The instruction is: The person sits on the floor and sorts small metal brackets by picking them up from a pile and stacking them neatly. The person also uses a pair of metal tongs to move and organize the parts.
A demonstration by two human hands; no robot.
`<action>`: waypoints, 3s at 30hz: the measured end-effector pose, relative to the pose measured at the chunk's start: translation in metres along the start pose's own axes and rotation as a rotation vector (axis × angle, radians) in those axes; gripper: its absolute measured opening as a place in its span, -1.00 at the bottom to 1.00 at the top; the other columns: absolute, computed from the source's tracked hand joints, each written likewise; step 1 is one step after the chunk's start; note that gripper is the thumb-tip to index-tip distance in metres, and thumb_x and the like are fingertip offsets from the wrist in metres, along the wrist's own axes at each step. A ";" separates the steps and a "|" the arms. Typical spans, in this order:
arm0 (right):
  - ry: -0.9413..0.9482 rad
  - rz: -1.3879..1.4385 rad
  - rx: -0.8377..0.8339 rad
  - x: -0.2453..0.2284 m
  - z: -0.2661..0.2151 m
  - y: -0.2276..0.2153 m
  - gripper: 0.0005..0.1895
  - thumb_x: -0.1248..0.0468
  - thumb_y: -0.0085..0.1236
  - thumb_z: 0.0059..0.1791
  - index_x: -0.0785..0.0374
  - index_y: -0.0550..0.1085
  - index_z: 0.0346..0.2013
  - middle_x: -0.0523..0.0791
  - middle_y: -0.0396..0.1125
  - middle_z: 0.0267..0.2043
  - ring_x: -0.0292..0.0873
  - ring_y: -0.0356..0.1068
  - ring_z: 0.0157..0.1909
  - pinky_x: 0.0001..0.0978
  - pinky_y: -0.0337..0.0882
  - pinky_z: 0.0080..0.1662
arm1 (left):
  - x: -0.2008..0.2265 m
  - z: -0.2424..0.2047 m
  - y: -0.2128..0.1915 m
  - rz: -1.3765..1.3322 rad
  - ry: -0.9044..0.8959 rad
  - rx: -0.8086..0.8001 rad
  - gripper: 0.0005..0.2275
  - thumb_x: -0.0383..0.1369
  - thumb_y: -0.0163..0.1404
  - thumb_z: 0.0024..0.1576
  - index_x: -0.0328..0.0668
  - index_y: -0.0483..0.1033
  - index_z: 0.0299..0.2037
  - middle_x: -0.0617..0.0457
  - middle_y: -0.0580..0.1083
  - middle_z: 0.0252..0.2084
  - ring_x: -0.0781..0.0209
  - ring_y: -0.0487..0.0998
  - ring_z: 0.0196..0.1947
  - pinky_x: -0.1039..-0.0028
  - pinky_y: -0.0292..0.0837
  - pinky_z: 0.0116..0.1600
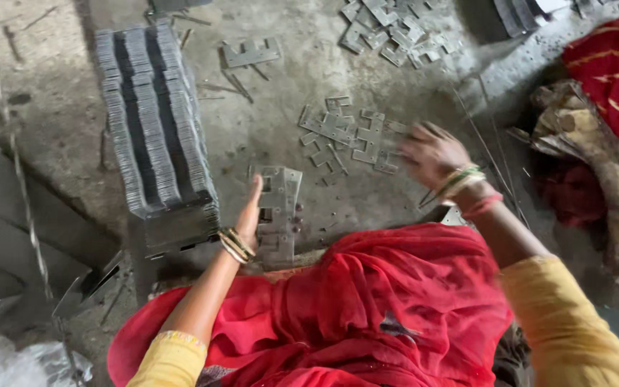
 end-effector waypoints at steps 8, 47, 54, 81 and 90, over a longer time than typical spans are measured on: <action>0.191 -0.176 -0.466 0.092 -0.166 0.116 -0.46 0.10 0.16 -0.19 -0.23 0.50 0.11 -0.10 0.20 0.29 0.07 0.15 0.27 -0.02 0.27 0.16 | -0.001 0.003 0.000 0.028 0.015 -0.057 -0.41 0.23 -0.19 0.19 -0.12 0.57 0.02 -0.07 0.62 -0.25 0.08 0.66 -0.39 0.27 0.62 -0.25; 0.983 0.020 -0.661 0.173 -0.144 0.164 -0.50 -0.07 0.27 -0.11 0.26 0.63 -0.11 0.09 0.50 -0.01 0.14 0.51 0.03 -0.06 0.50 0.03 | 0.015 -0.002 0.000 0.040 0.201 -0.027 -0.42 0.16 -0.14 0.28 -0.28 0.47 0.09 -0.15 0.57 -0.14 0.01 0.62 -0.29 0.18 0.57 -0.15; 1.099 0.261 -0.164 0.155 -0.149 0.142 -0.65 0.10 0.11 -0.07 0.13 0.62 -0.07 0.12 0.48 -0.03 0.20 0.47 0.03 -0.02 0.46 0.07 | 0.016 -0.003 -0.003 0.028 0.240 0.024 -0.44 0.16 -0.12 0.26 -0.22 0.46 0.12 -0.19 0.56 -0.14 -0.02 0.61 -0.30 0.15 0.57 -0.16; 1.074 0.458 -0.118 0.126 -0.094 0.118 -0.69 0.23 0.30 -0.12 0.31 0.61 -0.14 0.07 0.54 -0.27 -0.02 0.56 -0.28 -0.13 0.52 -0.23 | 0.012 0.000 0.005 -0.181 0.262 -0.033 -0.51 0.10 -0.05 0.25 -0.16 0.50 0.08 -0.12 0.58 -0.20 0.02 0.63 -0.28 0.18 0.60 -0.13; 0.405 1.015 -0.044 -0.079 0.086 0.124 -0.63 0.11 0.42 -0.10 0.35 0.55 -0.22 -0.14 0.46 -0.36 -0.31 0.32 -0.36 -0.31 0.37 -0.34 | 0.018 0.030 -0.042 0.177 0.719 0.176 -0.39 0.12 -0.10 0.32 -0.23 0.24 0.35 -0.06 0.33 0.15 0.16 0.38 0.06 0.26 0.30 0.11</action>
Point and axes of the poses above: each hand's wrist, its own z-axis towards the middle knuckle, its own y-axis out of the palm, x = y × z, the point moved 2 cm from there along z, towards the middle knuckle
